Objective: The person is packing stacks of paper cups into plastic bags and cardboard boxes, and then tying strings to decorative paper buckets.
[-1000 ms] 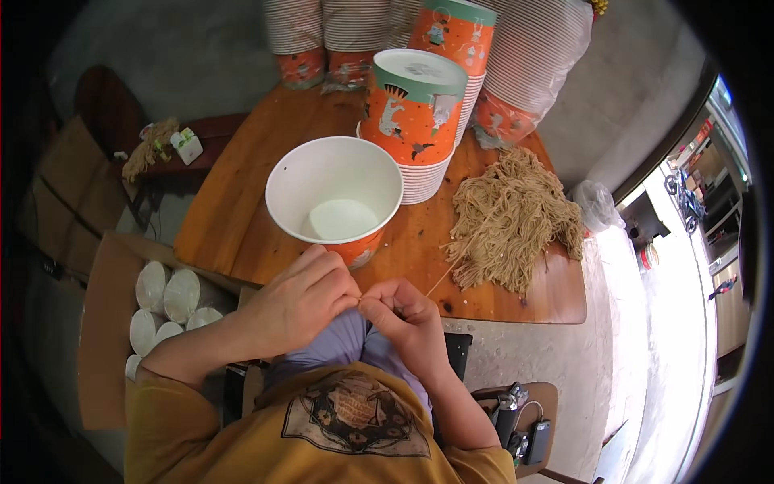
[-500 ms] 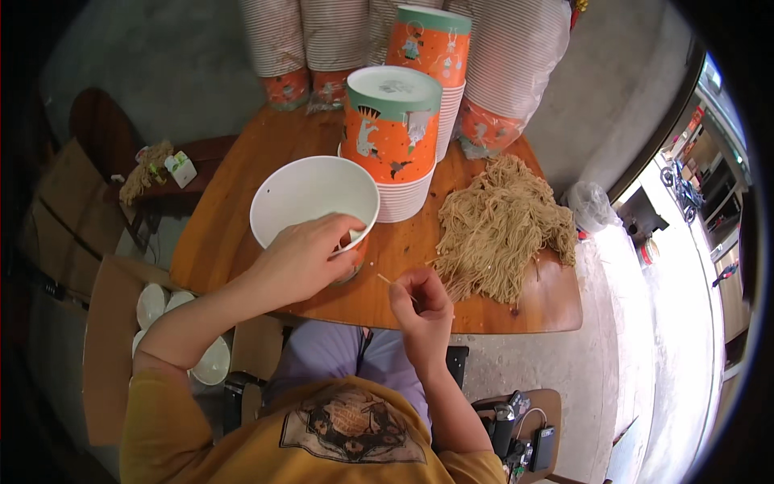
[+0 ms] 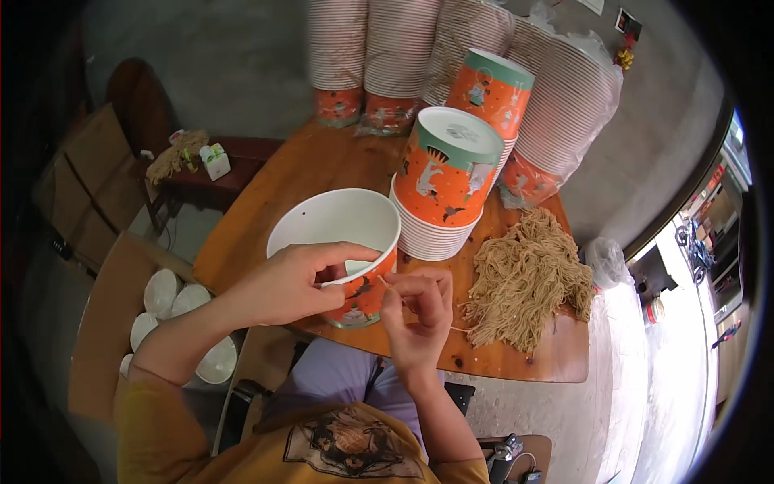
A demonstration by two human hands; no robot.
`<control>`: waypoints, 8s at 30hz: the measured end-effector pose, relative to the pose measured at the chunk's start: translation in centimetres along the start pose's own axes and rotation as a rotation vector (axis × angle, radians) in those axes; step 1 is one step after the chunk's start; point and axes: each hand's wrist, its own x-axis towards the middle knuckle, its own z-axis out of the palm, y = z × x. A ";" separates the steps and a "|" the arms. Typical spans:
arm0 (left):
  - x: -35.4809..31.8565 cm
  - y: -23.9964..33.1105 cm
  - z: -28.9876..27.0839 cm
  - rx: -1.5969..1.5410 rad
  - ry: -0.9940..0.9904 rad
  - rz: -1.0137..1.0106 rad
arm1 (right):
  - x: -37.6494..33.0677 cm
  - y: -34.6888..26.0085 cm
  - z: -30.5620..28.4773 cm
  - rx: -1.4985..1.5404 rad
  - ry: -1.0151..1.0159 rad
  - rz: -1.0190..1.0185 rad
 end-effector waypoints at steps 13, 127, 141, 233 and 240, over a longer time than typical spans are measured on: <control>-0.2 -0.7 0.2 -0.029 -0.002 -0.016 | 0.4 -0.8 0.2 -0.145 -0.032 -0.015; 6.6 -1.9 1.1 -0.789 -0.362 -0.406 | 2.1 -1.4 -3.5 -0.160 -0.348 0.325; 6.5 -2.1 1.5 -0.611 -0.303 -0.175 | 2.5 0.0 -5.9 0.336 -0.002 0.561; 6.0 -1.2 3.4 -0.510 -0.161 -0.035 | 0.4 0.1 -4.1 -0.229 -0.113 0.108; 5.8 -1.3 3.7 -0.407 -0.126 0.068 | 0.4 -0.3 -4.1 0.143 -0.072 0.398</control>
